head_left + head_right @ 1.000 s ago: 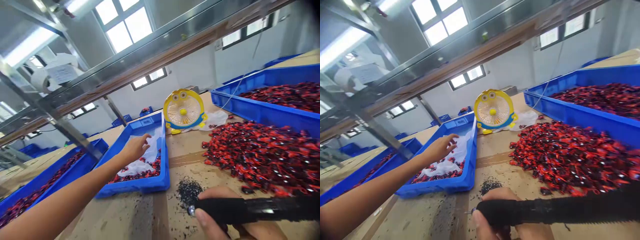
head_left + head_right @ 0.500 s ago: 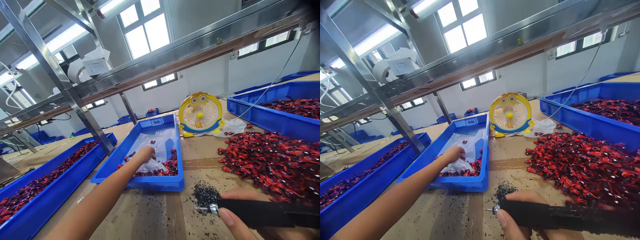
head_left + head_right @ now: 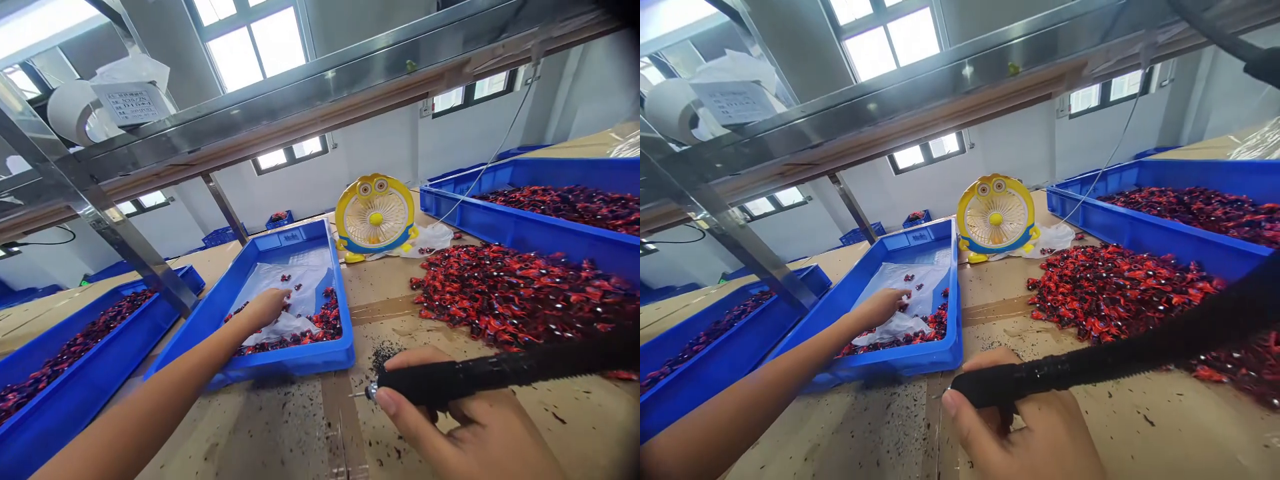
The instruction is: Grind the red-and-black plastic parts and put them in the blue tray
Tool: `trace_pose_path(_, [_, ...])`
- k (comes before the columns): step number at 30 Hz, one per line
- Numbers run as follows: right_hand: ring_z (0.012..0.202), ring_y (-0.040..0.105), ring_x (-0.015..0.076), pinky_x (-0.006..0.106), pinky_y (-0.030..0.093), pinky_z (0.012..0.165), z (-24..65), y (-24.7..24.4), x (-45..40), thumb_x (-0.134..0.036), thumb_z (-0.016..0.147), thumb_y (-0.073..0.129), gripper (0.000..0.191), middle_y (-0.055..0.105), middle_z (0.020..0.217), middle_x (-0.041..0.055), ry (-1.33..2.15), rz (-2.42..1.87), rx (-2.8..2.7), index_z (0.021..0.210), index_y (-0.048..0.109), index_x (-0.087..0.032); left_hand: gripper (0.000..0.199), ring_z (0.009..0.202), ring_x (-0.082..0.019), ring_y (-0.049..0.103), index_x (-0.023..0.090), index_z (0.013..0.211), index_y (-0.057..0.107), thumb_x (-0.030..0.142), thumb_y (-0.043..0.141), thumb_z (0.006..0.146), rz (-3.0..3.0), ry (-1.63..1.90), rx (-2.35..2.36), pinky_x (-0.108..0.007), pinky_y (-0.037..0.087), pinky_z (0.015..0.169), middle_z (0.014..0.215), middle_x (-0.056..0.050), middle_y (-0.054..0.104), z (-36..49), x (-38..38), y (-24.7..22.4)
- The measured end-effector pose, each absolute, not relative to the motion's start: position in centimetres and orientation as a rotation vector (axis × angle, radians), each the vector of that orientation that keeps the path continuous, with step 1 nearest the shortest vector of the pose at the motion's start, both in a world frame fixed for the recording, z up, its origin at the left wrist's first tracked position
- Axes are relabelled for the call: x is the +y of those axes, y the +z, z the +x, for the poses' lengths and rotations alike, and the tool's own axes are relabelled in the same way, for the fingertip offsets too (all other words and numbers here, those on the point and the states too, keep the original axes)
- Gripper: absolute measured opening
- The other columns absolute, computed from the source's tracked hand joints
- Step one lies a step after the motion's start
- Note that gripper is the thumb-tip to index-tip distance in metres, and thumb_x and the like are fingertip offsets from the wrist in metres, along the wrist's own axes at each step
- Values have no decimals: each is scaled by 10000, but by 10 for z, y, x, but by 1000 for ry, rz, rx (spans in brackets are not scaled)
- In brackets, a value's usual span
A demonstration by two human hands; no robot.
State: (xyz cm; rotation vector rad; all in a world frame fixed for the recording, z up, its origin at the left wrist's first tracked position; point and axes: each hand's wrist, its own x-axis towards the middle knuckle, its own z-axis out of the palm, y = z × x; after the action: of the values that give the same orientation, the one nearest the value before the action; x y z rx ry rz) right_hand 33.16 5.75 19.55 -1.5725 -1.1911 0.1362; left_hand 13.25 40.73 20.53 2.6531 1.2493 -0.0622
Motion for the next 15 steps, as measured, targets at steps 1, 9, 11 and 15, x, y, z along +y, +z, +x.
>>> trace_pose_path(1, [613, 790, 161, 204, 585, 465, 334, 195, 58, -478, 927, 677, 162, 855, 839, -75, 137, -1576, -1229, 907, 786, -360, 320, 1172, -280, 717, 180, 1340, 680, 327, 701, 1056, 2617, -7, 1260, -495, 627, 989, 1375, -121, 694, 130, 406, 205])
trace_pose_path(9, [725, 834, 187, 211, 628, 514, 333, 195, 55, -512, 962, 687, 186, 856, 863, -73, 166, -1578, -1264, 926, 786, -358, 315, 1076, -258, 742, 156, 1305, 687, 339, 710, 1050, 2101, 426, 1362, -452, 651, 907, 1293, -108, 722, 118, 392, 215])
trace_pose_path(11, [684, 820, 182, 211, 617, 497, 333, 195, 56, -516, 957, 699, 190, 851, 842, -63, 171, -1572, -1251, 928, 785, -350, 319, 1055, -251, 745, 155, 1309, 684, 342, 708, 1051, 1925, 533, 1341, -440, 655, 887, 1283, -108, 723, 120, 386, 222])
trace_pose_path(15, [710, 826, 190, 213, 585, 457, 333, 195, 56, -485, 932, 725, 157, 857, 878, -48, 212, -1556, -1209, 938, 792, -343, 276, 999, -231, 751, 141, 1259, 695, 334, 692, 1062, 1611, 667, 1161, -414, 659, 850, 1211, -98, 741, 124, 356, 239])
